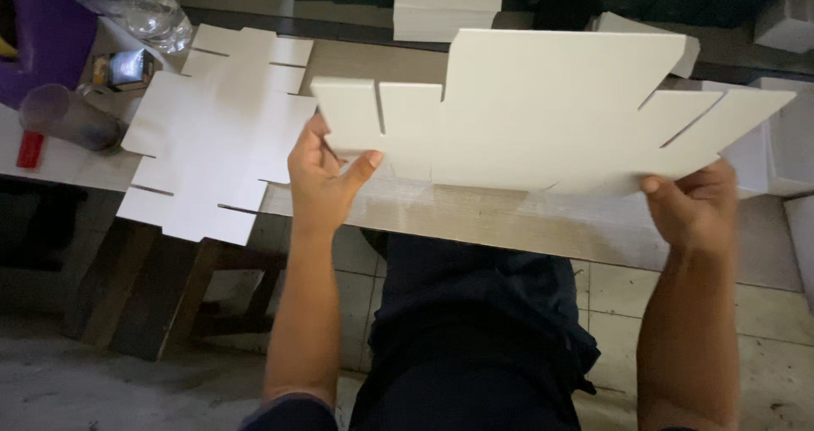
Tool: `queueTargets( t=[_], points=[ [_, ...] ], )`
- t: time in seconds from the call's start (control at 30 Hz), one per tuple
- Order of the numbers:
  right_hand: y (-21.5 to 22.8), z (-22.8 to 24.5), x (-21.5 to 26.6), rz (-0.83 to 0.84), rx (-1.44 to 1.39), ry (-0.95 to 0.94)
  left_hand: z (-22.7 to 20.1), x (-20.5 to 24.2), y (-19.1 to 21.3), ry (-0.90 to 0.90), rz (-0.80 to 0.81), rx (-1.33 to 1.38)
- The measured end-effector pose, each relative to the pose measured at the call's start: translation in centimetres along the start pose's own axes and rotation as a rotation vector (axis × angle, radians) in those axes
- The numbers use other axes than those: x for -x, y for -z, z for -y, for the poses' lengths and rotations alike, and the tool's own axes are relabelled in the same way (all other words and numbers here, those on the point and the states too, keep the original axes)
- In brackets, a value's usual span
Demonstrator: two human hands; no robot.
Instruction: The person assembles white cardboard boxes by folding the flat pieces along pre-scored lines and tucking the tabs into slots to form the box structure. The person repeatedly picks up flat cardboard pieces from a stack, folds them into rectangular boxes, and places the finished boxes on the table.
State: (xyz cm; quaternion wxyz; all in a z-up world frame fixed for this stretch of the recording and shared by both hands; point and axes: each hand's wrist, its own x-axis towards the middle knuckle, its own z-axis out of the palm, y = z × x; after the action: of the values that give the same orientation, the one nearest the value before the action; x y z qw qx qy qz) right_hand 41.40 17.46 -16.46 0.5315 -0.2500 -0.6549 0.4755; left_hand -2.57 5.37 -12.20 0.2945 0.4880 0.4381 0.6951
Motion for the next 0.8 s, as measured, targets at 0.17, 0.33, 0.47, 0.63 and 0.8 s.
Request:
queueTargets(
  t=[0.17, 0.33, 0.47, 0.63, 0.8],
  points=[
    [1.2, -2.5, 1.5, -0.083, 0.180, -0.154, -2.4, -1.2, 1.0, 0.331, 0.251, -0.356],
    [-1.2, 3.4, 0.0, -0.110, 0.265, -0.238, -3.6, -0.6, 0.3, 0.461, 0.300, -0.330],
    [-1.6, 3.5, -1.3, 0.051, 0.584, -0.504, 0.5, 0.4, -0.8, 0.690, 0.258, -0.511],
    [-4.1, 3.8, -2.8, 0.227, 0.808, -0.573, 3.0, 1.6, -1.9, 0.754, 0.327, -0.615],
    [-10.5, 6.2, -4.4, 0.340, 1.035, -0.742, 4.7, 1.9, -1.7, 0.679, 0.175, -0.443]
  ],
)
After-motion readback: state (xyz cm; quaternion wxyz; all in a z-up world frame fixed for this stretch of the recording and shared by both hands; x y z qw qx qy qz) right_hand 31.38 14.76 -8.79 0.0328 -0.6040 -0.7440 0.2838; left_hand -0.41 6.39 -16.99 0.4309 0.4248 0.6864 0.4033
